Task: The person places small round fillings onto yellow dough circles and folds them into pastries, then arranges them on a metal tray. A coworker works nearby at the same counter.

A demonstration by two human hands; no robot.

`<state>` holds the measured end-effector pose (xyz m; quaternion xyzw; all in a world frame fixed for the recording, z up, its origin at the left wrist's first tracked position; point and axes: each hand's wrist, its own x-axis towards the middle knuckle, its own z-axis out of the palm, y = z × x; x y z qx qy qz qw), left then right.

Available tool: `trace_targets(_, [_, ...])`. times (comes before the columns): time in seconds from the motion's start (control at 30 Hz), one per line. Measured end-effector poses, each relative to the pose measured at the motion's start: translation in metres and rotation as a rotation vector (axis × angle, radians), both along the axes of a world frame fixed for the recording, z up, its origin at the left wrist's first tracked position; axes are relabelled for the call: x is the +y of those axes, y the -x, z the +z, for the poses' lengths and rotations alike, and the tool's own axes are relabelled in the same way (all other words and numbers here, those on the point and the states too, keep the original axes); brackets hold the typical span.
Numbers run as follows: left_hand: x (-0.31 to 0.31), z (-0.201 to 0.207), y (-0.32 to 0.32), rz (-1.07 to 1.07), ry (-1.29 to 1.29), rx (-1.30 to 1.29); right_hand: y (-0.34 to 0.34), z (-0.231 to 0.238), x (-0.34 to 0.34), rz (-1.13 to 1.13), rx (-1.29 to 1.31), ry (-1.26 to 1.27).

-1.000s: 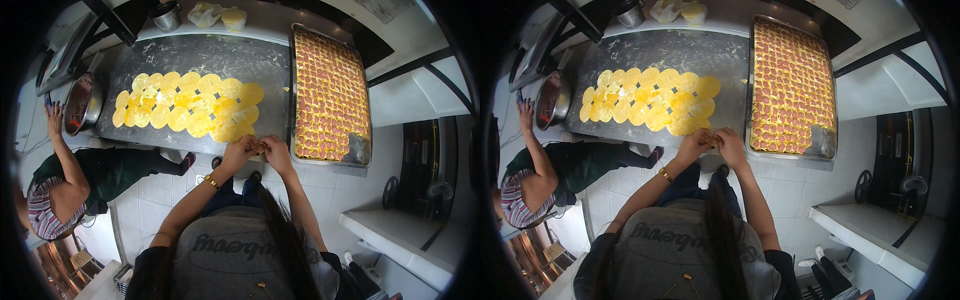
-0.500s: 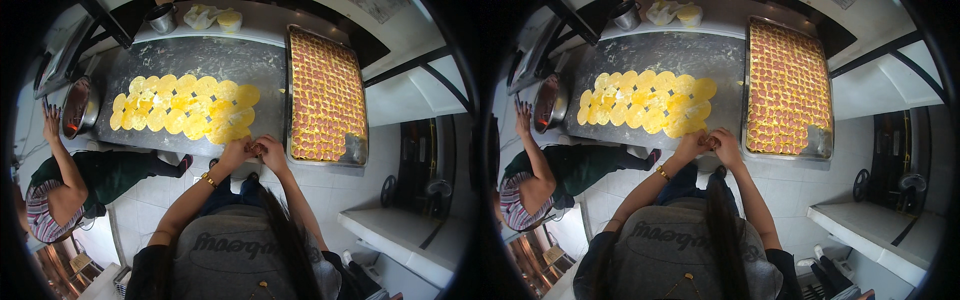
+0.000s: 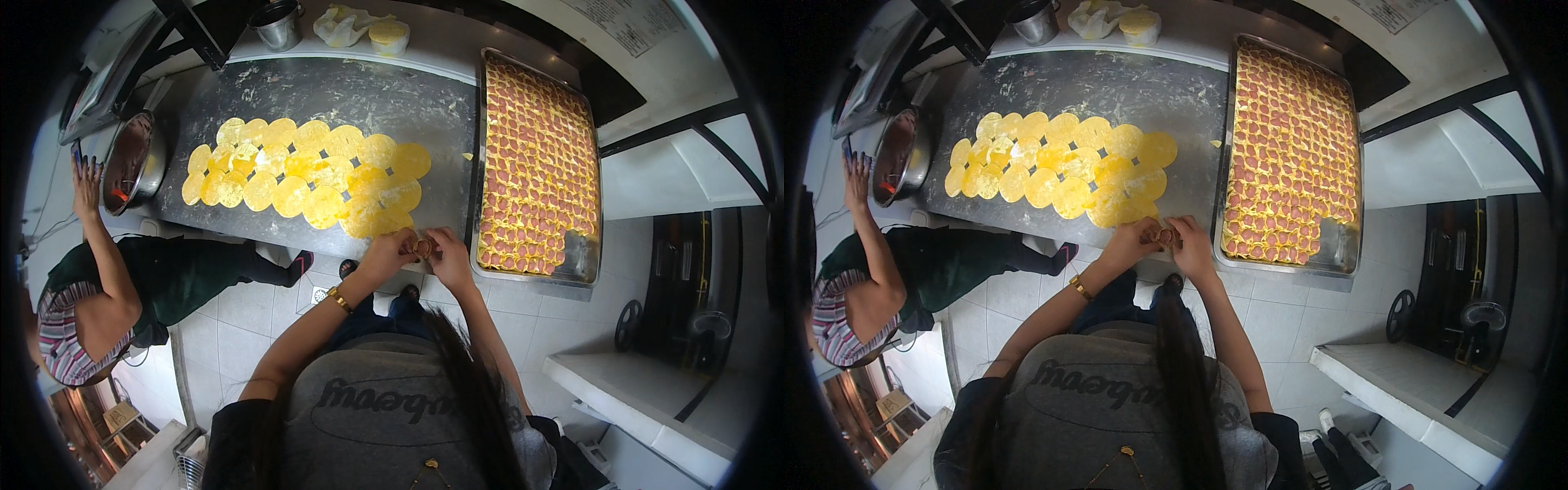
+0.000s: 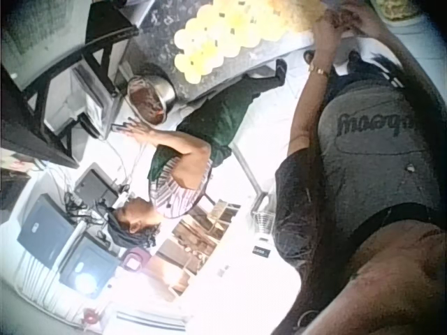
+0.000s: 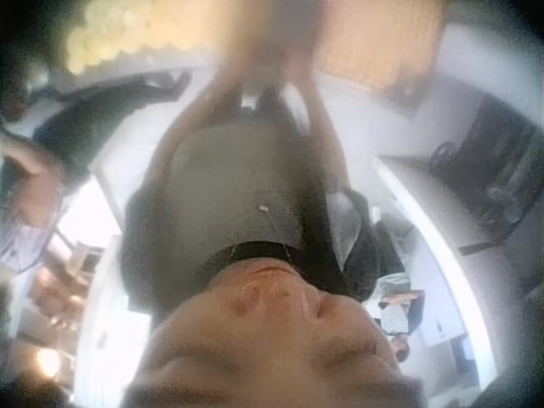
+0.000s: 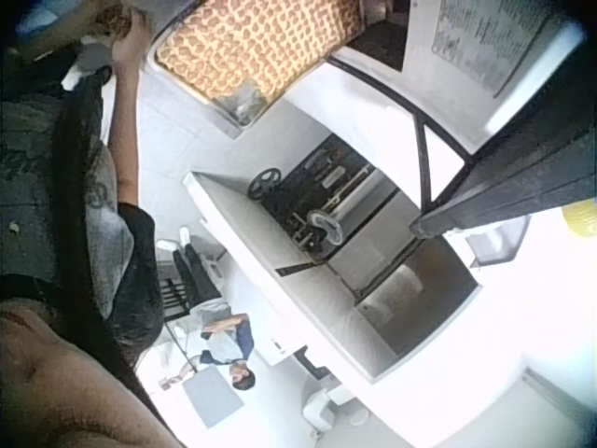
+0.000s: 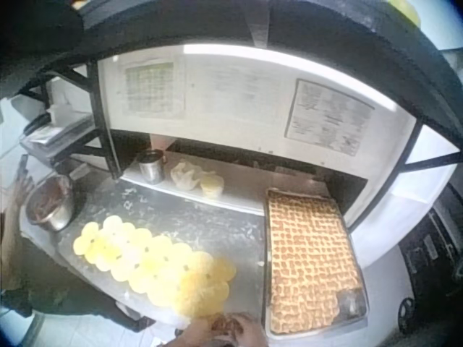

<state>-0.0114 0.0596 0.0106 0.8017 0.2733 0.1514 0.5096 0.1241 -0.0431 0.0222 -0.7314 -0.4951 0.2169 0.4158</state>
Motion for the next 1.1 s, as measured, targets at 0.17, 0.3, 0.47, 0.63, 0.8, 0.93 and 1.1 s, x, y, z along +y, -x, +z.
trace_targets(0.17, [-0.001,0.001,-0.005,-0.005,-0.032,0.046,0.001,-0.001,0.001,0.016,-0.063,0.062])
trace_targets(0.3, [-0.001,0.004,-0.002,0.016,-0.065,0.013,0.007,-0.001,0.000,-0.065,-0.069,-0.013])
trace_targets(0.47, [0.004,0.004,-0.001,0.005,-0.007,0.054,0.004,0.000,0.004,0.045,-0.081,-0.021])
trace_targets(0.63, [0.008,-0.009,0.001,-0.029,-0.092,0.019,0.012,-0.006,0.003,0.018,-0.095,-0.029])
trace_targets(0.8, [0.014,-0.014,0.008,-0.091,-0.044,0.015,0.014,-0.009,0.002,-0.021,-0.131,-0.067])
trace_targets(0.93, [0.014,0.030,0.002,-0.182,0.043,0.086,0.007,0.013,-0.016,-0.153,0.013,0.014])
trace_targets(1.1, [0.031,0.041,0.003,-0.181,0.134,0.074,-0.052,0.047,-0.087,-0.396,0.143,-0.125])
